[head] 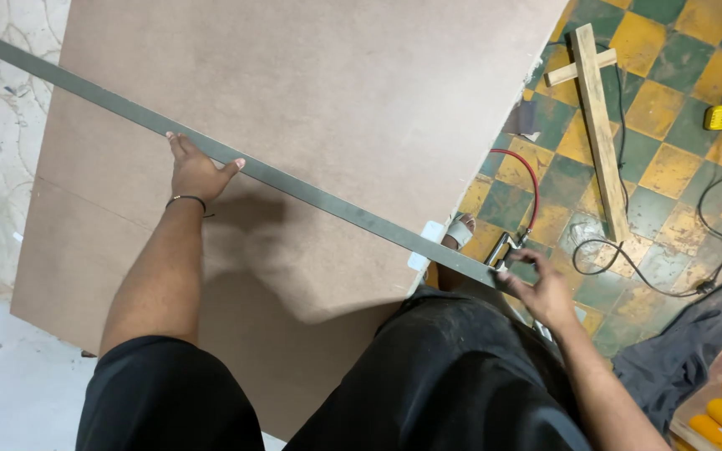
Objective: Measuring and marking a wooden board using a tape measure and a straight edge
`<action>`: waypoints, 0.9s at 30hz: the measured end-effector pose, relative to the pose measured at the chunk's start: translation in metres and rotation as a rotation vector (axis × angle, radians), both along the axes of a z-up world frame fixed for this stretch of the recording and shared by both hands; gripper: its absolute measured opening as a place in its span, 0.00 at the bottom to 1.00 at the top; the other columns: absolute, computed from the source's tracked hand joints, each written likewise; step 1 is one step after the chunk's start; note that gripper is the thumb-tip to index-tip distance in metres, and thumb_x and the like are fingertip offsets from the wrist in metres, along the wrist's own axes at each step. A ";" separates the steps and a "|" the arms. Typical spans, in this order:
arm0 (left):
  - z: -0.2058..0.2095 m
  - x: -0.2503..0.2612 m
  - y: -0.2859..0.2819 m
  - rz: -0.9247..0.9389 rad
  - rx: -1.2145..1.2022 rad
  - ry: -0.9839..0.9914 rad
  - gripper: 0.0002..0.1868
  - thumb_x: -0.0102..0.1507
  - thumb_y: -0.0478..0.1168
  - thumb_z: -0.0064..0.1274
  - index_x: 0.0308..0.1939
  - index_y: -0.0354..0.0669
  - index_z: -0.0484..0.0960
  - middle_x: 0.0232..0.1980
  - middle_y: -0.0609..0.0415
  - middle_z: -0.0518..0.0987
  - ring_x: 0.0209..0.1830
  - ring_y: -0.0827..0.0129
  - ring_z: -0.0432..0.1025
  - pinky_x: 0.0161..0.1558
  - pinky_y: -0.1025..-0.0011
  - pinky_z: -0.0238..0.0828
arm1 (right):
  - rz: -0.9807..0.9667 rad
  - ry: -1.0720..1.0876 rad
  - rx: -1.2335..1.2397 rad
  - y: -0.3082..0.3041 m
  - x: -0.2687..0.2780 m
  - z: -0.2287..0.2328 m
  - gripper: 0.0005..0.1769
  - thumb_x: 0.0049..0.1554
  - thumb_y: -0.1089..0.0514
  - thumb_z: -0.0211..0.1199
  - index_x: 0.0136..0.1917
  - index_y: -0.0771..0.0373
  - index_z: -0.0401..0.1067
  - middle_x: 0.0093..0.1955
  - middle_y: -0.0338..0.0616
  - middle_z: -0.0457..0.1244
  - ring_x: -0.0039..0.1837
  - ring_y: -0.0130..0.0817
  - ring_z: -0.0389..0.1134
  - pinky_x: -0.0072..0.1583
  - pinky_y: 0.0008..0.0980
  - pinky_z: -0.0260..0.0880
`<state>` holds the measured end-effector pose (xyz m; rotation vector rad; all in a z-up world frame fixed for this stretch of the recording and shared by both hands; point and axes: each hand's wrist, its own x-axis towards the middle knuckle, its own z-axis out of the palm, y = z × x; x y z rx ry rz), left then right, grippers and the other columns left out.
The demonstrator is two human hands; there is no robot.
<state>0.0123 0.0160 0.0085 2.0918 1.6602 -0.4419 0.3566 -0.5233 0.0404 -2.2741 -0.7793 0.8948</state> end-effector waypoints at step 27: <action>0.001 0.023 0.012 0.032 -0.107 0.337 0.67 0.59 0.69 0.56 0.81 0.34 0.32 0.85 0.36 0.32 0.86 0.48 0.32 0.77 0.36 0.38 | 0.536 0.022 0.646 0.471 -0.173 -0.086 0.10 0.68 0.54 0.57 0.59 0.54 0.76 0.51 0.46 0.72 0.67 0.47 0.70 0.70 0.52 0.62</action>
